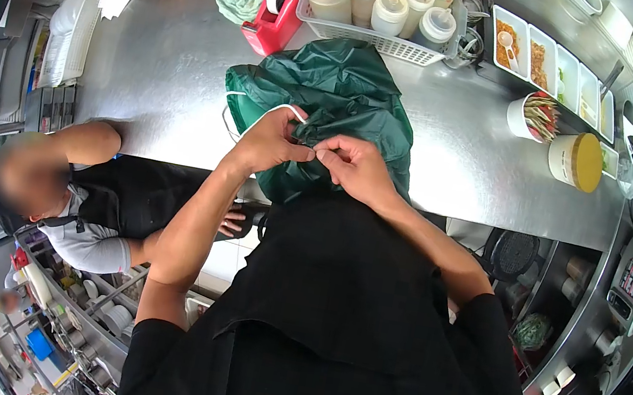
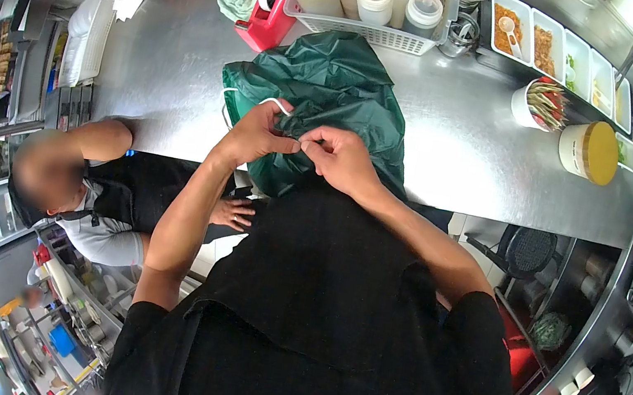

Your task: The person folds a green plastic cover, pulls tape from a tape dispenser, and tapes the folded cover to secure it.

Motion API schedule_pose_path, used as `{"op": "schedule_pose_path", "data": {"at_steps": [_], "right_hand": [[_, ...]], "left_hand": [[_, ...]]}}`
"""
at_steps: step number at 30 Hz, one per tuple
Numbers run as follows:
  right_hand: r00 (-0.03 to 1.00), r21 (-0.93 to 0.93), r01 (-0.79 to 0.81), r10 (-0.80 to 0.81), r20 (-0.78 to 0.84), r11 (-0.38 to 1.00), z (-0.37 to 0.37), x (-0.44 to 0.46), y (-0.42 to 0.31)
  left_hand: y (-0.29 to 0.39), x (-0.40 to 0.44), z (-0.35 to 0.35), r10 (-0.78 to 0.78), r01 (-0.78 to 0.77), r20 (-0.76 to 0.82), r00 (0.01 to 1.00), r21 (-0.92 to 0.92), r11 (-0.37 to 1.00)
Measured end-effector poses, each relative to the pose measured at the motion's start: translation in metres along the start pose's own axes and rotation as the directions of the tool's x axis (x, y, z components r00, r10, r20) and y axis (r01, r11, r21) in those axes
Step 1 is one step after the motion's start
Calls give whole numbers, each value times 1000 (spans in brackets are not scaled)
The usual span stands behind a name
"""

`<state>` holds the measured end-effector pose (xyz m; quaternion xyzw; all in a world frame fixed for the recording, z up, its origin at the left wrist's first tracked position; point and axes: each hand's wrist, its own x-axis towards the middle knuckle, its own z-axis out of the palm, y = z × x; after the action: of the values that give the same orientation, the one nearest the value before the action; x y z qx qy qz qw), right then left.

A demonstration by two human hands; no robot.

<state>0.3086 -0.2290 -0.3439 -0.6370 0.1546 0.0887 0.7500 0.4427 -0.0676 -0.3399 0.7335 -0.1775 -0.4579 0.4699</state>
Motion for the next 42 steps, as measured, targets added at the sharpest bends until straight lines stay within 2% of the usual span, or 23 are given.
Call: {"op": "schedule_pose_path", "data": {"at_steps": [2, 3, 5, 6, 8, 10, 12, 13, 14, 16, 19, 25, 31, 37, 42], "right_hand": [[978, -324, 143, -184, -100, 935, 2, -3, 7], [978, -325, 146, -185, -94, 934, 4, -5, 3], [876, -579, 301, -459, -146, 758, 8, -10, -12], [876, -578, 303, -461, -145, 758, 8, -11, -18], [869, -644, 198, -436, -233, 739, 5, -12, -26], [851, -617, 207, -451, -268, 759, -4, -9, -23], [916, -508, 248, -370, -154, 825, -10, -11, -27], [905, -574, 300, -418, -83, 762, -10, -13, -31], [904, -574, 300, -419, -83, 762, -8, -12, -30], [837, -554, 439, -546, -35, 707, -3, -7, -23], [878, -466, 424, -478, 2, 777, -7, 3, -17], [935, -437, 317, -354, -3, 842, -7, 8, -19], [946, -451, 235, -309, -97, 861, -2, 7, -21], [981, -451, 100, -164, -106, 887, -2, 12, -21], [983, -472, 71, -142, -117, 879, 0, 13, -21]], "left_hand": [[-3, -1, 1, 43, -42, -39, 998, 37, 998], [8, -6, 4, 25, -23, -50, 998, 39, 999], [23, -11, 5, 8, -5, -67, 998, 42, 999], [28, -12, 6, -20, 22, -51, 998, 51, 998], [27, -10, 5, -45, 47, -34, 998, 61, 997], [18, -8, 3, -47, 49, -41, 998, 49, 998], [15, -8, 2, -35, 35, -12, 999, 12, 999], [14, -8, 3, -24, 24, 15, 1000, -30, 999], [16, -10, 3, -23, 24, 15, 1000, -30, 999], [21, -11, 4, -29, 32, 32, 999, -85, 996], [20, -12, 1, -45, 46, 46, 998, -20, 999], [26, -16, 3, -44, 43, 30, 999, 24, 999], [21, -16, 4, -30, 30, 38, 999, -9, 1000], [19, -16, 6, -1, 4, 51, 999, -53, 999], [13, -13, 6, 24, -22, 47, 999, -44, 999]]}}
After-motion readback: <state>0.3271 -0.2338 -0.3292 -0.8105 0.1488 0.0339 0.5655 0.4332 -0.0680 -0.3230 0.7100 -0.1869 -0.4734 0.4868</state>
